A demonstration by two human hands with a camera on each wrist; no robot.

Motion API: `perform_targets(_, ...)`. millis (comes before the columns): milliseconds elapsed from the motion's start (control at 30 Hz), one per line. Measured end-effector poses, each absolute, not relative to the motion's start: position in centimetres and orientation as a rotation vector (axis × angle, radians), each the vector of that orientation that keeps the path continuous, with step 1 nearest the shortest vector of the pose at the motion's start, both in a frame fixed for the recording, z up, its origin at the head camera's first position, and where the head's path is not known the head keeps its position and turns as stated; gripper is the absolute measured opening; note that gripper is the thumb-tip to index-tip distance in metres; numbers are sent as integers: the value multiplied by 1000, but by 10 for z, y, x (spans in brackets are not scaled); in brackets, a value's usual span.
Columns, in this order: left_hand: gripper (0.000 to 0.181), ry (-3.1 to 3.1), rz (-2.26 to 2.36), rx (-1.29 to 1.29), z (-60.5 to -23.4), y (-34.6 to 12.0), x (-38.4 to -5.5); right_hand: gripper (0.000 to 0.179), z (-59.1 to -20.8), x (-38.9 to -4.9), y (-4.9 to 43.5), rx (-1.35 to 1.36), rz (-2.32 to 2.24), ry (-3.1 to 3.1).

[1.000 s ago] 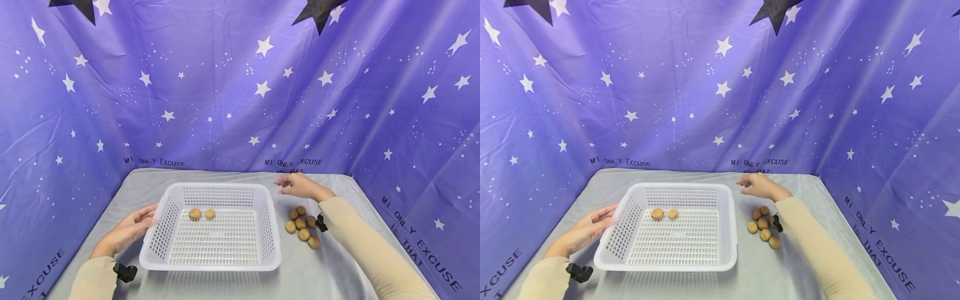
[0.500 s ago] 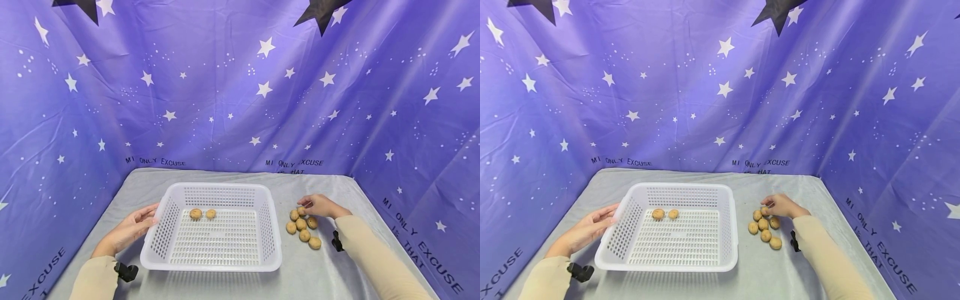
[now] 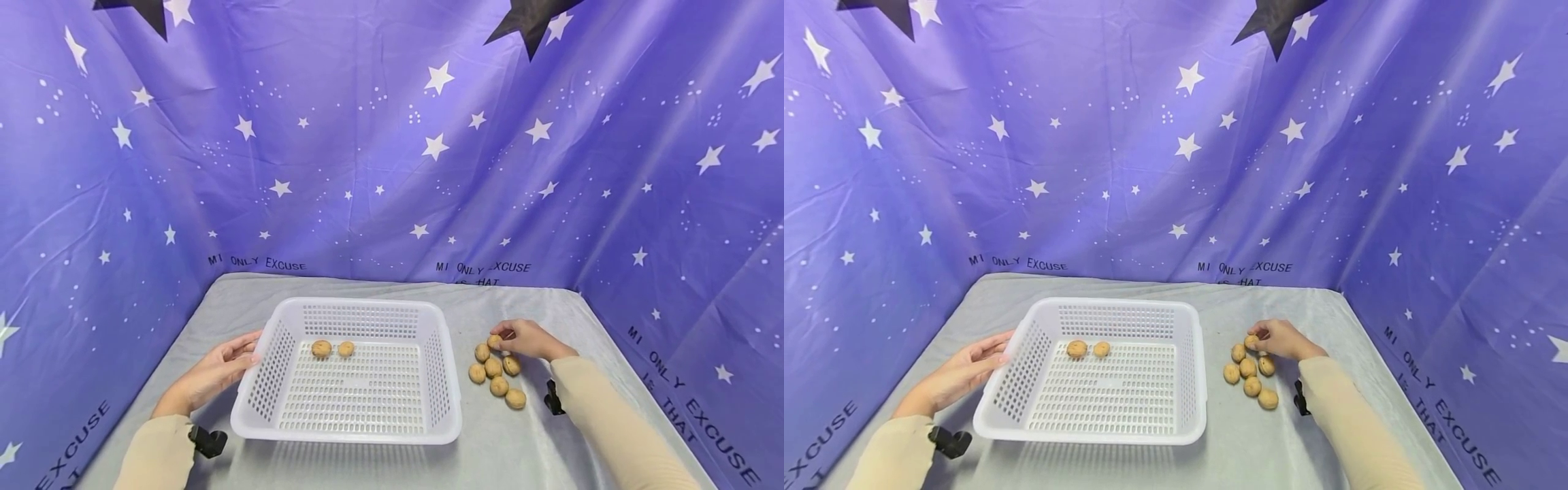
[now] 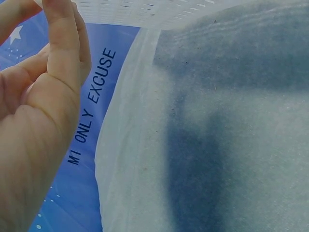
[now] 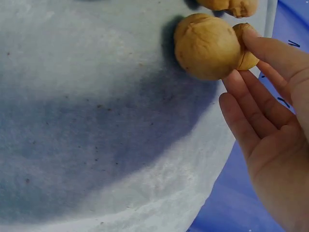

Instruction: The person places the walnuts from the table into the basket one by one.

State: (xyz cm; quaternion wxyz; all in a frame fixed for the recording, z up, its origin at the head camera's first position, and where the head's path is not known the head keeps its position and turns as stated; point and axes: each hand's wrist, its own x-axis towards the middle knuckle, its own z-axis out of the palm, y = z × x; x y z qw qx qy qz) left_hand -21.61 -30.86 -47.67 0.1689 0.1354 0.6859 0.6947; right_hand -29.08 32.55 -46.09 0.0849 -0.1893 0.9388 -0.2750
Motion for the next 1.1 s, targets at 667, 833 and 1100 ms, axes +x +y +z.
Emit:
perform_targets(667,62,1952,1971,410,-475,-310,-216,34,-392,-304,277,-770,-859,2815)
perform_targets(833,62,1942,1982,418,-475,-310,-216,33,-375,-307,248,-875,-839,2808)
perform_targets(1100,62,1940,1984,417,-474,-309,-216,33,-358,-311,194,-1039,-748,2725)
